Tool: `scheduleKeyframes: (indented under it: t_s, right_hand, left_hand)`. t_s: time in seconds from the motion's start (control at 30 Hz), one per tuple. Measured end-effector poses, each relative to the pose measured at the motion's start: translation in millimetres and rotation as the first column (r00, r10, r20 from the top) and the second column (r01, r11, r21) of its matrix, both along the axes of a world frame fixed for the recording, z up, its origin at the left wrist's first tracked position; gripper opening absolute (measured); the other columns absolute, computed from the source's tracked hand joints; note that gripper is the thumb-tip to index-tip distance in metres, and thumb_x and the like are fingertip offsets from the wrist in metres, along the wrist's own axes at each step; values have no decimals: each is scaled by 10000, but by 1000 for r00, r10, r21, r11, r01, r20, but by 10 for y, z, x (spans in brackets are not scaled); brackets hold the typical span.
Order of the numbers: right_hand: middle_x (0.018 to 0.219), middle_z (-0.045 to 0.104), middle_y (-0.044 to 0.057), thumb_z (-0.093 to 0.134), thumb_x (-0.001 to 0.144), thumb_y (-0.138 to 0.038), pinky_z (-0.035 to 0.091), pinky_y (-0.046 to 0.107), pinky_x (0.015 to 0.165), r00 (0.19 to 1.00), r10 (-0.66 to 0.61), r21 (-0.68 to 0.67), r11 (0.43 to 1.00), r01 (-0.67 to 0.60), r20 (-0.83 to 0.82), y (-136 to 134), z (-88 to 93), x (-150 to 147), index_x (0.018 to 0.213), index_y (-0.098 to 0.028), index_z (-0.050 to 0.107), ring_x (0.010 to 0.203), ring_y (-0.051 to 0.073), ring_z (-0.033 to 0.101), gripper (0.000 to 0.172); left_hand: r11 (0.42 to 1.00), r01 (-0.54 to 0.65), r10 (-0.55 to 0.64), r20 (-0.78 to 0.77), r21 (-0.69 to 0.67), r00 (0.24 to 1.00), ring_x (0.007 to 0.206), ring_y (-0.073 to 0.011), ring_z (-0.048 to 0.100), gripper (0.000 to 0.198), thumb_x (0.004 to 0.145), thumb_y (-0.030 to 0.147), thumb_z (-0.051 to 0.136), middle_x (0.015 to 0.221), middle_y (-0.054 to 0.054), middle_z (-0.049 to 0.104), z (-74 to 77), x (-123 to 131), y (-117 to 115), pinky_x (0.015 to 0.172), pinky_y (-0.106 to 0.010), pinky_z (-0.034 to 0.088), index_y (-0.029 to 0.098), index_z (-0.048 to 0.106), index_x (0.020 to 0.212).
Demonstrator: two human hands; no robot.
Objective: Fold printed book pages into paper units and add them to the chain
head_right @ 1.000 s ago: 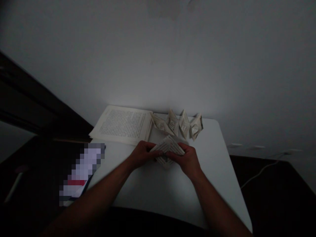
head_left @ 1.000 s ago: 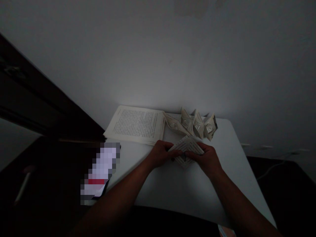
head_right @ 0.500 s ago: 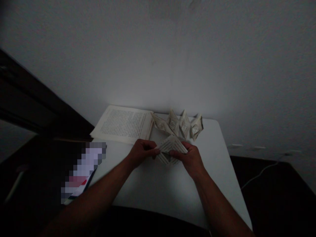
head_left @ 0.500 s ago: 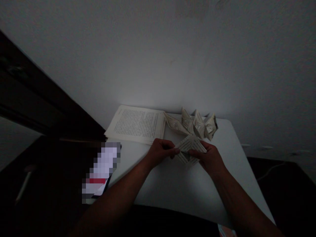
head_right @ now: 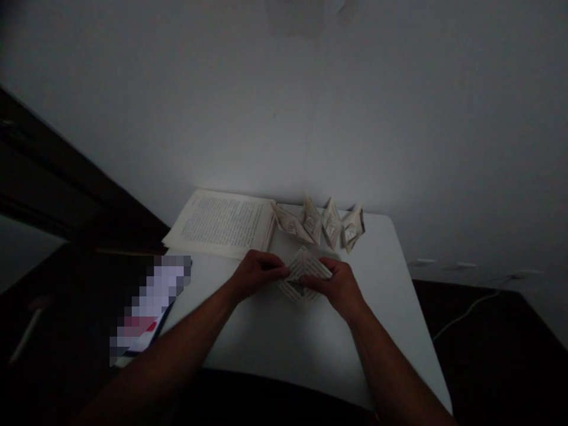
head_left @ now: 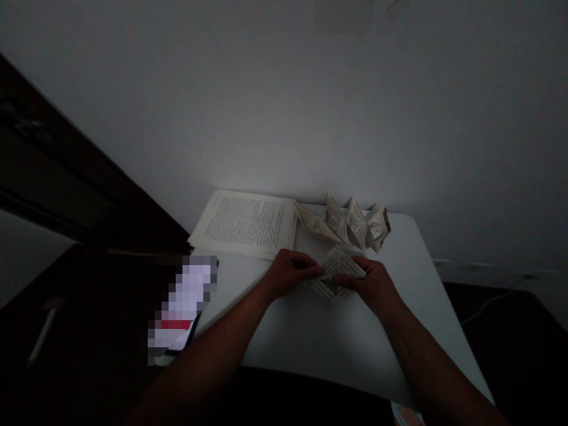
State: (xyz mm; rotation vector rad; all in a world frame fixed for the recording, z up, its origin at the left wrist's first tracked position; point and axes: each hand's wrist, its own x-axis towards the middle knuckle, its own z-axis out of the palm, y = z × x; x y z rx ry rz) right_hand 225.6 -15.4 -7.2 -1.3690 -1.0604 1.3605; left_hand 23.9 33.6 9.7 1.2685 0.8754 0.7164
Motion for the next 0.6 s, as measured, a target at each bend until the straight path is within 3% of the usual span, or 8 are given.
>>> scheduleKeyframes:
  t_s: [0.13, 0.27, 0.43, 0.6]
  right_hand:
    - [762, 725, 52, 843, 494, -337, 547, 339, 625, 999, 46, -12, 999, -46, -3, 4, 15, -22, 836, -144, 712, 646, 212, 664, 414]
    - [744, 719, 43, 839, 502, -339, 542, 326, 612, 996, 82, -26, 996, -81, 35, -1, 14, -16, 821, -141, 706, 633, 203, 657, 398]
    - [732, 711, 37, 823, 547, -328, 524, 305, 606, 987, 148, -31, 989, -146, 64, -31, 60, -27, 819, -136, 701, 638, 194, 649, 354]
    - [681, 689, 12, 820, 541, -343, 507, 286, 574, 977, 190, -53, 981, -185, 96, -33, 67, -42, 775, -147, 691, 595, 173, 628, 331]
  left_hand:
    - [999, 45, -44, 55, -21, 998, 530, -100, 549, 232, 572, 324, 792, 540, 6, 610, -7, 2, -9, 564, -230, 426, 120, 682, 577]
    - [1000, -1, 1, 10, -15, 1000, 569, -114, 583, 228, 586, 326, 787, 619, -12, 664, -42, -1, 4, 597, -242, 449, 130, 716, 680]
    - [1000, -5, 7, 64, -21, 998, 551, -100, 576, 201, 582, 302, 791, 590, -9, 660, -46, 7, 5, 594, -227, 448, 127, 708, 637]
    - [998, -28, 31, 53, -50, 998, 576, -115, 597, 231, 584, 311, 788, 640, -18, 682, -40, 21, -2, 606, -241, 465, 130, 721, 711]
